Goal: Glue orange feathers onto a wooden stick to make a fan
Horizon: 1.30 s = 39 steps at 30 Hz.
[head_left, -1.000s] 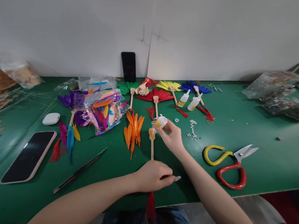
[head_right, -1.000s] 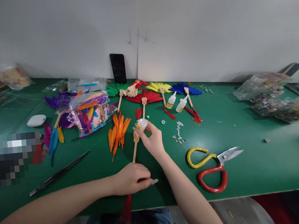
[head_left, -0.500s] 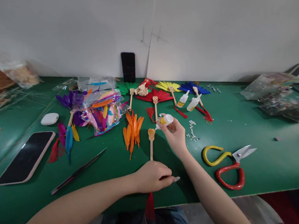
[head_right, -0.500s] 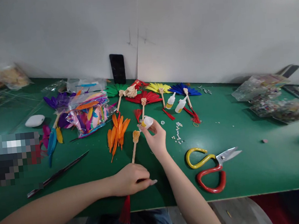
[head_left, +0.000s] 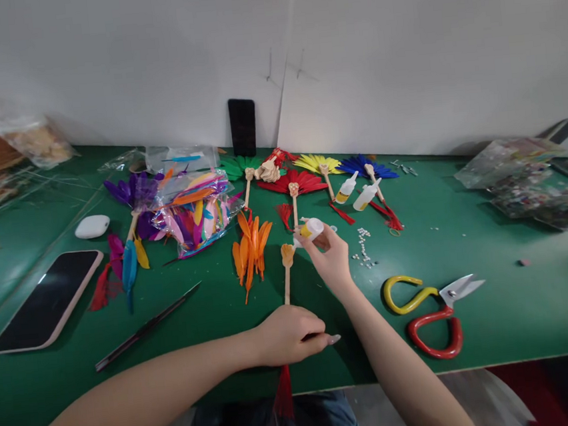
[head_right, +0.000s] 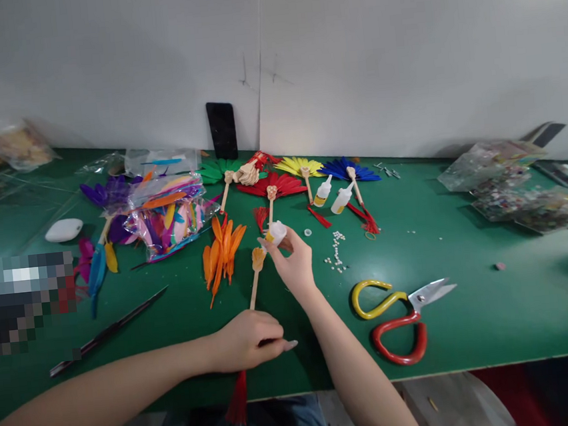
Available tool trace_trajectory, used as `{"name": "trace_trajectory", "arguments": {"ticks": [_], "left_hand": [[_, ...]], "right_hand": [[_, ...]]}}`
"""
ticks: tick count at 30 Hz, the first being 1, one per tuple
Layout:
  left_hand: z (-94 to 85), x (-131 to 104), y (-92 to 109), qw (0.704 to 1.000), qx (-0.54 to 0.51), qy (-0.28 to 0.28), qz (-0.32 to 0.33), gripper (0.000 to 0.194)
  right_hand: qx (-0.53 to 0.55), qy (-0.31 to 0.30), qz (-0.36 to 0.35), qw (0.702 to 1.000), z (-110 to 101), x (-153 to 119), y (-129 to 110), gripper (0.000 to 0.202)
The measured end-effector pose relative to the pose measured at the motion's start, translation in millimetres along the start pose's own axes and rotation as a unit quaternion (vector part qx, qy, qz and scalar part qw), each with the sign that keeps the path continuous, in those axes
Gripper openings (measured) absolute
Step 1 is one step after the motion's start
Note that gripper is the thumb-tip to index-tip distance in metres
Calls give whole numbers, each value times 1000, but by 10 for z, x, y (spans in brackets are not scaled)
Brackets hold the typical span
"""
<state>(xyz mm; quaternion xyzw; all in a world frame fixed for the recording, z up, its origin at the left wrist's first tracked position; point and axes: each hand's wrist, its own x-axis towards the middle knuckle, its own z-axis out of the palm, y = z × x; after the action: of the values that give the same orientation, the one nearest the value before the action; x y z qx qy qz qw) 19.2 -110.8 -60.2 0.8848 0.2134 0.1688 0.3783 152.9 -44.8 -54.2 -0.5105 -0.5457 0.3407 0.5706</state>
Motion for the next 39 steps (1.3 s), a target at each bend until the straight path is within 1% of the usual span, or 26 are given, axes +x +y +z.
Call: {"name": "trace_trajectory", "arguments": {"ticks": [2, 6, 7, 10, 11, 14, 15, 18, 20, 21, 25, 26, 27, 30, 32, 33, 36, 39], "left_hand": [[3, 0, 1, 1000, -2, 0, 0, 40], [9, -1, -6, 1000, 5, -4, 0, 39], [9, -2, -8, 1000, 8, -5, -1, 39], [8, -4, -10, 1000, 9, -9, -3, 38], [7, -4, -9, 1000, 8, -10, -4, 39], [4, -5, -4, 1000, 4, -8, -3, 39], [2, -4, -1, 1000, 3, -6, -2, 39], [-1, -2, 5, 1000, -2, -1, 2, 39], [0, -3, 4, 1000, -4, 0, 2, 39], [3, -4, 2, 1000, -4, 1, 2, 39], [15, -10, -8, 1000, 2, 2, -1, 39], [16, -10, -9, 1000, 4, 0, -3, 38], [16, -10, -8, 1000, 4, -2, -4, 38], [9, -6, -3, 1000, 1, -5, -3, 38], [4, -2, 0, 1000, -4, -8, -3, 38], [2, -1, 1, 1000, -5, -8, -4, 38], [1, 1, 0, 1000, -1, -6, -7, 39], [4, -1, -2, 1000, 6, -9, -7, 39]], "right_hand": [[-12, 21, -8, 1000, -8, -3, -9, 34], [-1, -28, -5, 1000, -13, -2, -20, 34], [-7, -24, -7, 1000, -13, 0, -20, 33], [-19, 24, -14, 999, -18, 9, -15, 31], [-17, 25, -14, 999, -21, 11, -12, 31], [-10, -16, -10, 1000, -29, 15, -2, 31], [-17, -19, -12, 1000, -33, 15, -1, 31], [-42, 26, -24, 999, -52, 17, -13, 30], [-37, 38, -29, 998, -64, 14, -32, 30], [-27, 26, -31, 999, -67, 11, -42, 31], [-15, -77, -39, 996, -67, -2, -53, 31], [-24, -84, -41, 995, -68, -2, -45, 30], [-35, -74, -45, 996, -71, 0, -36, 30], [-61, 7, -52, 997, -89, 10, -16, 31], [-57, 35, -46, 997, -99, 11, -24, 32], [-51, 34, -44, 997, -102, 9, -35, 32], [-30, 3, -57, 998, -100, -3, -76, 30], [29, -35, -59, 997, -93, -7, -105, 28]]}}
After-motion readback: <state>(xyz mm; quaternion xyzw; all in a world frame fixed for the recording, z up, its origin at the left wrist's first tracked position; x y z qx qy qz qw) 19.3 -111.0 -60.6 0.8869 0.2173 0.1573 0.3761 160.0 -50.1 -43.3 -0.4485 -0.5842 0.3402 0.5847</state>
